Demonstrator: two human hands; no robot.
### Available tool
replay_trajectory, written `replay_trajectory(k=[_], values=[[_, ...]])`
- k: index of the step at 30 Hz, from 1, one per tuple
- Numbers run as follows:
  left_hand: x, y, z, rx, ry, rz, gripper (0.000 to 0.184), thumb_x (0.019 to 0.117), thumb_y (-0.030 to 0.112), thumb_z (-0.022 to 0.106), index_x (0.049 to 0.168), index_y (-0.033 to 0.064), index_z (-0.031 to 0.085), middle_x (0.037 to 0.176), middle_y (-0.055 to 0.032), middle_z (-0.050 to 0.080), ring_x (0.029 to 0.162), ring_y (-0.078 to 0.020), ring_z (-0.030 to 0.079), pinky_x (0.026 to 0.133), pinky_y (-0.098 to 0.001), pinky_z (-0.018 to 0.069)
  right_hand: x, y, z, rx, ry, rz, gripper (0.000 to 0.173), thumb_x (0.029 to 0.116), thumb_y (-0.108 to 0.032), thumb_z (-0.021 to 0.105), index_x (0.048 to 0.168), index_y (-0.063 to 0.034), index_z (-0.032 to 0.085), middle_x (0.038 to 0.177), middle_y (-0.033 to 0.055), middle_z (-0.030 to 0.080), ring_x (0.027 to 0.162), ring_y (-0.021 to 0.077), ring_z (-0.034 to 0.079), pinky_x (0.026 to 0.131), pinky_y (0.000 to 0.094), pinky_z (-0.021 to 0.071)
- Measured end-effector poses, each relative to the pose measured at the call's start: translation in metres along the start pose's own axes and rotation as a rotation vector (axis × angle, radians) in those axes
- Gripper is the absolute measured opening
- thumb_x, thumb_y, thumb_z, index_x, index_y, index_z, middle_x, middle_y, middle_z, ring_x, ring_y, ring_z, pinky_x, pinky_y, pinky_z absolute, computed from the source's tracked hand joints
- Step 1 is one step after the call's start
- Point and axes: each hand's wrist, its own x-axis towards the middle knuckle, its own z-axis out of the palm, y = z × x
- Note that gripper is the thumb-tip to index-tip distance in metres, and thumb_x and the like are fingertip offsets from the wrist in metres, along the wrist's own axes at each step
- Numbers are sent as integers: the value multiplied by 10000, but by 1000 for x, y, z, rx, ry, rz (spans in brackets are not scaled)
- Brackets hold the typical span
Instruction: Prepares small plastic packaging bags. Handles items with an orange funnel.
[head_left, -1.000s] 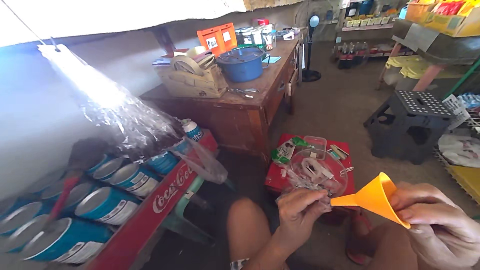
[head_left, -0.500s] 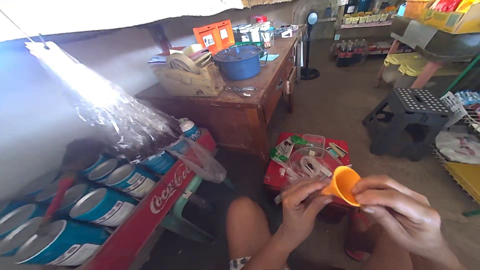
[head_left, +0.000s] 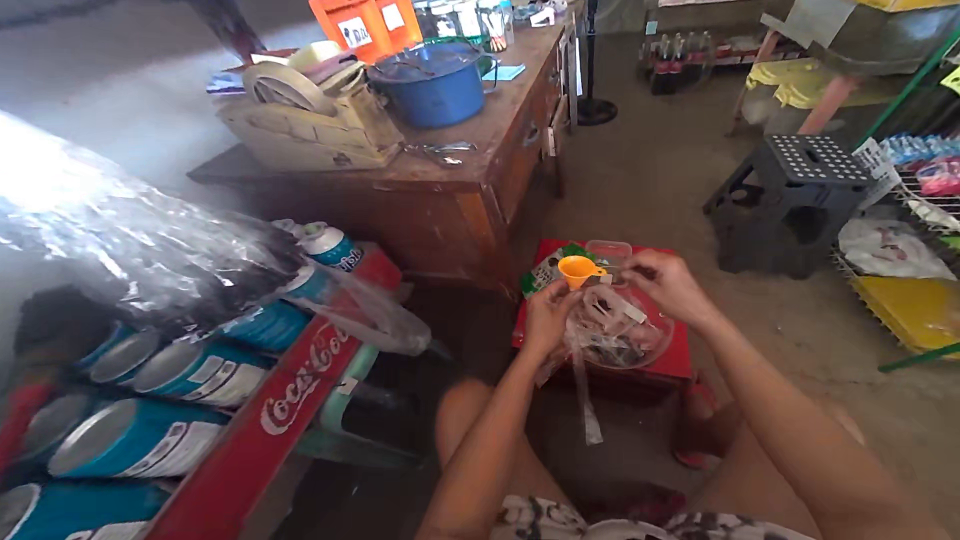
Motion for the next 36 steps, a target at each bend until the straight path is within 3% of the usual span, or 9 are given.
replay_trajectory(k=[2, 6, 13, 16, 20, 23, 26, 33, 36], values=[[13, -19, -1, 10, -84, -119, 233, 1007, 119, 634, 1153, -55, 687, 1051, -125, 729, 951, -104, 682, 912, -298, 543, 3, 41, 24, -139, -249, 201, 248, 1028, -126, 570, 1151, 25, 723, 1168, 231, 695, 1134, 366, 656, 1039, 554, 481], [42, -53, 14, 37, -181, -263, 263, 1021, 125, 614, 1191, -67, 672, 1090, -159, 713, 982, -146, 673, 939, -328, 528, 8, 82, 75, -334, -452, 409, 310, 1055, -172, 515, 1233, -2, 704, 1283, 258, 655, 1248, 441, 593, 1074, 617, 427], [81, -93, 60, 260, -324, -390, 361, 1019, 226, 639, 1234, -64, 665, 1270, -245, 653, 1210, -319, 623, 1092, -458, 450, 25, 76, 111, -575, -502, 656, 455, 1077, -297, 479, 1242, 94, 641, 1310, 304, 627, 1267, 472, 579, 1033, 635, 440], [85, -107, 70, 369, -408, -396, 373, 1028, 265, 619, 1223, -48, 675, 1231, -235, 669, 1178, -328, 634, 1073, -490, 454, 23, 81, 115, -549, -486, 682, 477, 1081, -329, 483, 1239, 92, 642, 1302, 298, 634, 1256, 471, 588, 1025, 632, 449], [81, -111, 73, 388, -331, -432, 347, 1030, 276, 613, 1195, -17, 697, 1212, -202, 685, 1168, -304, 642, 1066, -485, 461, 23, 89, 115, -513, -458, 723, 408, 1052, -269, 540, 1261, 69, 632, 1359, 275, 599, 1260, 451, 584, 1021, 618, 461], [79, -105, 71, 405, -291, -436, 340, 1035, 266, 610, 1196, -20, 698, 1237, -205, 679, 1202, -305, 628, 1085, -471, 446, 23, 85, 103, -474, -400, 682, 334, 1054, -185, 518, 1288, 26, 626, 1339, 264, 614, 1244, 444, 599, 1018, 612, 467], [78, -104, 72, 427, -270, -423, 330, 1036, 253, 601, 1178, -29, 699, 1223, -216, 678, 1198, -319, 625, 1079, -478, 447, 19, 81, 96, -477, -302, 561, 315, 1071, -126, 459, 1265, 45, 641, 1276, 274, 647, 1197, 454, 625, 996, 602, 480], [77, -107, 76, 416, -269, -413, 324, 1026, 266, 616, 1145, -19, 713, 1159, -199, 700, 1126, -306, 657, 1040, -480, 479, -10, 127, 108, -576, -63, 153, 236, 1008, -13, 496, 1049, 113, 691, 1022, 298, 702, 973, 482, 703, 784, 603, 562], [76, -112, 78, 425, -274, -412, 325, 1022, 284, 618, 1145, 0, 720, 1152, -183, 709, 1117, -295, 665, 1030, -486, 486, -11, 130, 111, -550, -107, 218, 268, 1030, -65, 483, 1077, 106, 685, 1046, 294, 704, 992, 475, 703, 814, 600, 558]])
